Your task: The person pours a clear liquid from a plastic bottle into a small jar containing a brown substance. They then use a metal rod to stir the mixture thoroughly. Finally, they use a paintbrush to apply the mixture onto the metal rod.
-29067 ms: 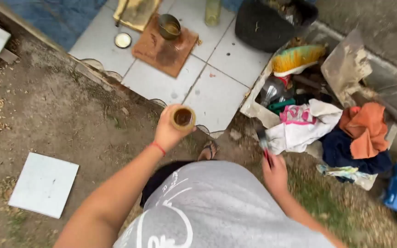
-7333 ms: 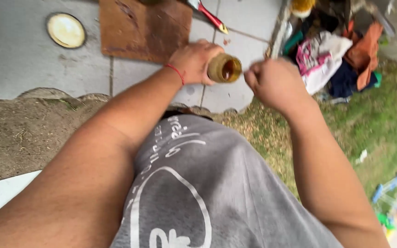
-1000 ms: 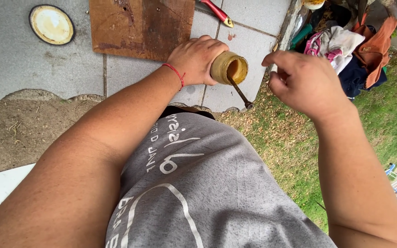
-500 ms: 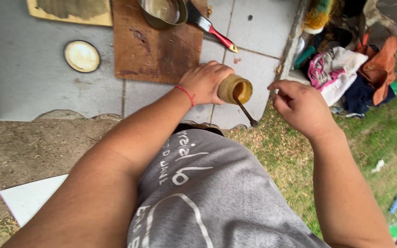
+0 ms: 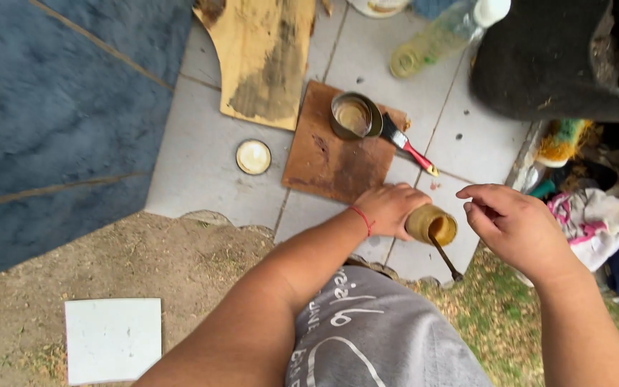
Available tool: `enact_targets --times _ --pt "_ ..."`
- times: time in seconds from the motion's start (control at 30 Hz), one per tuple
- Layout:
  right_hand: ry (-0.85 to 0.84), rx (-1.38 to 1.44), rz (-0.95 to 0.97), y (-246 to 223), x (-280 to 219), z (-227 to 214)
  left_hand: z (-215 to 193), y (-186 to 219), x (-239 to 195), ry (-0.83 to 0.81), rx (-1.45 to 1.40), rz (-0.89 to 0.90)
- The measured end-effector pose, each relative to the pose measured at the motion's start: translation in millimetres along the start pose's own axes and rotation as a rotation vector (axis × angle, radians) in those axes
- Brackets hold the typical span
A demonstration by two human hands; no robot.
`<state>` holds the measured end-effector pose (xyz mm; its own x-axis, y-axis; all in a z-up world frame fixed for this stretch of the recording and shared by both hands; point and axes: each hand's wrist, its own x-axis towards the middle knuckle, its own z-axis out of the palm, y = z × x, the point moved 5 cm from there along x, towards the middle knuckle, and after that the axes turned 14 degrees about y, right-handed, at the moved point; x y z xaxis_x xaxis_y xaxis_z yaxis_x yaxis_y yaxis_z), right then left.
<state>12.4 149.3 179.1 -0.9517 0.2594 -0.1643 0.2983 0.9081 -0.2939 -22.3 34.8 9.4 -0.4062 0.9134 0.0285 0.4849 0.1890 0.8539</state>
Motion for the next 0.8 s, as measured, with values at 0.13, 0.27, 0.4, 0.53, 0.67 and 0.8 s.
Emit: enact_targets --times 0.13,0.27,0.4,0.53,0.67,0.8 --pt "0.004 -0.054 -0.096 -14.2 15.8 -14.6 -2.9 2.4 -0.4 0.012 0.011 0.005" --pt "-0.100 -0.133 -0.087 -11.6 -3.1 -23.6 -2.0 -0.8 -1.0 0.031 0.000 0.035" --pt "-0.269 -0.189 0.206 18.0 -44.6 -25.9 7.4 -0.9 2.1 0.013 -0.010 0.033" --pt "-0.345 -0.229 0.525 47.6 -80.8 -19.2 2.0 -0.7 2.4 -0.003 -0.011 0.016" --pt "-0.203 -0.123 0.430 85.6 -103.3 10.0 2.4 -8.2 5.5 -0.053 -0.024 -0.017" --pt "-0.054 -0.032 0.259 90.7 -131.9 22.2 42.4 -16.3 8.4 0.024 0.008 0.048"
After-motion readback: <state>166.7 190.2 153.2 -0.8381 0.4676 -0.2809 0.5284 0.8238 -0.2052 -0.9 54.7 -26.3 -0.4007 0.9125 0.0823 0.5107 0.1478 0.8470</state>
